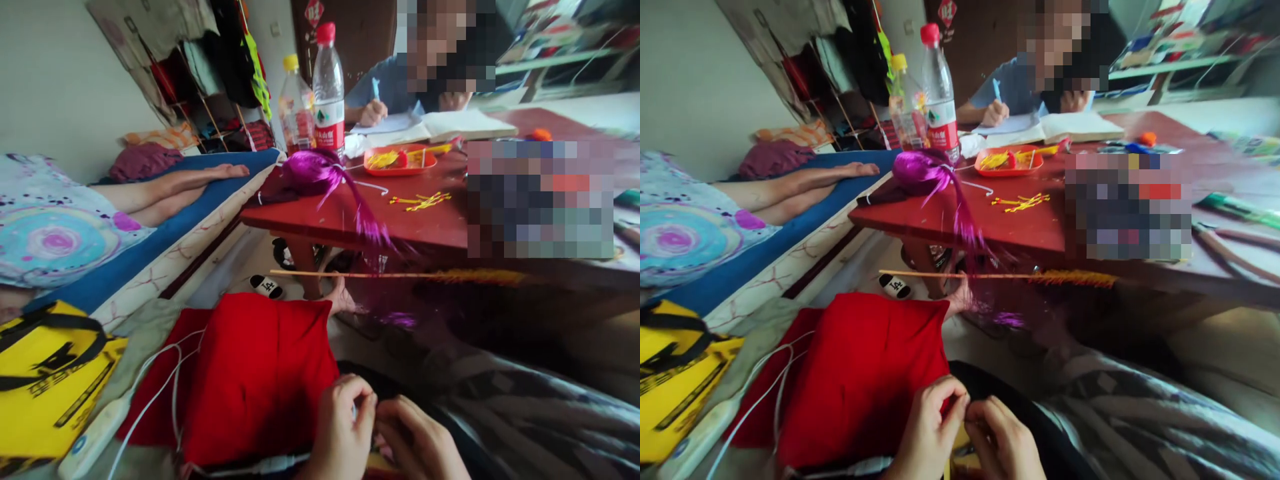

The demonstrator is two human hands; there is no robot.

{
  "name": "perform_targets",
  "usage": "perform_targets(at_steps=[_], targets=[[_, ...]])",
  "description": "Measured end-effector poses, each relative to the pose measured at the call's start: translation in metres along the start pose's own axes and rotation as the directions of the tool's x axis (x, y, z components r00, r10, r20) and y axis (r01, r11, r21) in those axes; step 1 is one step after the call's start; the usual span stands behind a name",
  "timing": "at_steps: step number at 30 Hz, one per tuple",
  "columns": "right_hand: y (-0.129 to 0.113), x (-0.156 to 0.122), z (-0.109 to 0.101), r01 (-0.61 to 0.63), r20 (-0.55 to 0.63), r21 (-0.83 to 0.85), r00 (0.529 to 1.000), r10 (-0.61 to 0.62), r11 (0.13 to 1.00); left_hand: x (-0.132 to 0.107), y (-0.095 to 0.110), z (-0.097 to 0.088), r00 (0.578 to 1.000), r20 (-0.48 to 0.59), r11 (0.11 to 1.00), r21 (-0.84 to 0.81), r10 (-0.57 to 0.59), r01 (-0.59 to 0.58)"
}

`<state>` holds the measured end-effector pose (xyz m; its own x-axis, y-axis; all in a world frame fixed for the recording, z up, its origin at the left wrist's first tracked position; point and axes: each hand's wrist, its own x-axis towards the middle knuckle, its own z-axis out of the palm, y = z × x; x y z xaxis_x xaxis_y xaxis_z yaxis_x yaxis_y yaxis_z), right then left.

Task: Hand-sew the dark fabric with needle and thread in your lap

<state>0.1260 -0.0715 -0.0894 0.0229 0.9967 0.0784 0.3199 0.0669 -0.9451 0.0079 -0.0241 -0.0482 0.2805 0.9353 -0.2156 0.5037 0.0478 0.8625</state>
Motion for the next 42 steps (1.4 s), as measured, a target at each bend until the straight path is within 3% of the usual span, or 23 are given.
perform_targets(at_steps=[3,6,9,12,16,20,23,25,27,30,33,35,37,42], targets=[[0.001,-0.007,-0.001,-0.186,0.042,0.210,0.983,0.181,0.960,-0.001,0.002,0.003,1.000,0.013,1.000,-0.011,-0.023,0.023],[-0.004,-0.008,-0.007,-0.275,0.114,0.289,0.961,0.252,0.917,-0.001,0.004,-0.004,0.988,0.127,0.987,-0.123,-0.090,0.106],[-0.011,-0.003,-0.014,-0.261,0.155,0.234,0.961,0.230,0.937,-0.003,0.008,-0.017,0.949,0.292,0.967,-0.183,-0.116,0.175],[-0.018,0.000,-0.018,-0.197,0.102,0.151,0.978,0.183,0.969,-0.007,0.013,-0.026,0.925,0.355,0.975,-0.122,-0.134,0.188],[-0.020,-0.001,-0.021,-0.128,-0.043,0.011,0.991,0.129,0.992,-0.012,0.016,-0.026,0.939,0.323,0.987,-0.063,-0.120,0.148],[-0.021,-0.001,-0.020,-0.020,0.045,-0.159,0.999,0.028,0.987,-0.016,0.008,-0.016,0.983,0.183,0.986,0.162,0.004,-0.034],[-0.024,0.000,-0.019,0.023,0.077,-0.224,0.997,-0.006,0.974,-0.020,0.001,-0.009,0.983,0.112,0.917,0.360,0.143,-0.174],[-0.025,0.000,-0.019,0.014,0.083,-0.239,0.997,0.006,0.971,-0.021,0.001,-0.007,0.978,0.116,0.896,0.394,0.172,-0.204],[-0.025,0.001,-0.020,-0.008,0.088,-0.232,0.996,0.029,0.973,-0.022,0.003,-0.008,0.983,0.112,0.920,0.349,0.146,-0.176],[-0.024,0.001,-0.023,-0.050,0.086,-0.170,0.994,0.066,0.984,-0.020,0.007,-0.014,0.994,0.111,0.987,0.157,0.019,-0.037],[-0.023,0.000,-0.024,-0.086,0.114,-0.105,0.989,0.098,0.991,-0.015,0.009,-0.021,0.962,0.249,0.988,-0.079,-0.113,0.136],[-0.023,0.000,-0.025,-0.101,0.152,-0.086,0.982,0.113,0.991,-0.013,0.010,-0.024,0.923,0.352,0.965,-0.145,-0.156,0.218],[-0.023,0.000,-0.025,-0.106,0.181,-0.091,0.976,0.121,0.990,-0.011,0.011,-0.024,0.908,0.387,0.962,-0.143,-0.164,0.234],[-0.018,0.002,-0.024,-0.068,0.195,-0.127,0.976,0.092,0.990,-0.008,0.011,-0.020,0.923,0.366,0.981,-0.101,-0.117,0.165]])
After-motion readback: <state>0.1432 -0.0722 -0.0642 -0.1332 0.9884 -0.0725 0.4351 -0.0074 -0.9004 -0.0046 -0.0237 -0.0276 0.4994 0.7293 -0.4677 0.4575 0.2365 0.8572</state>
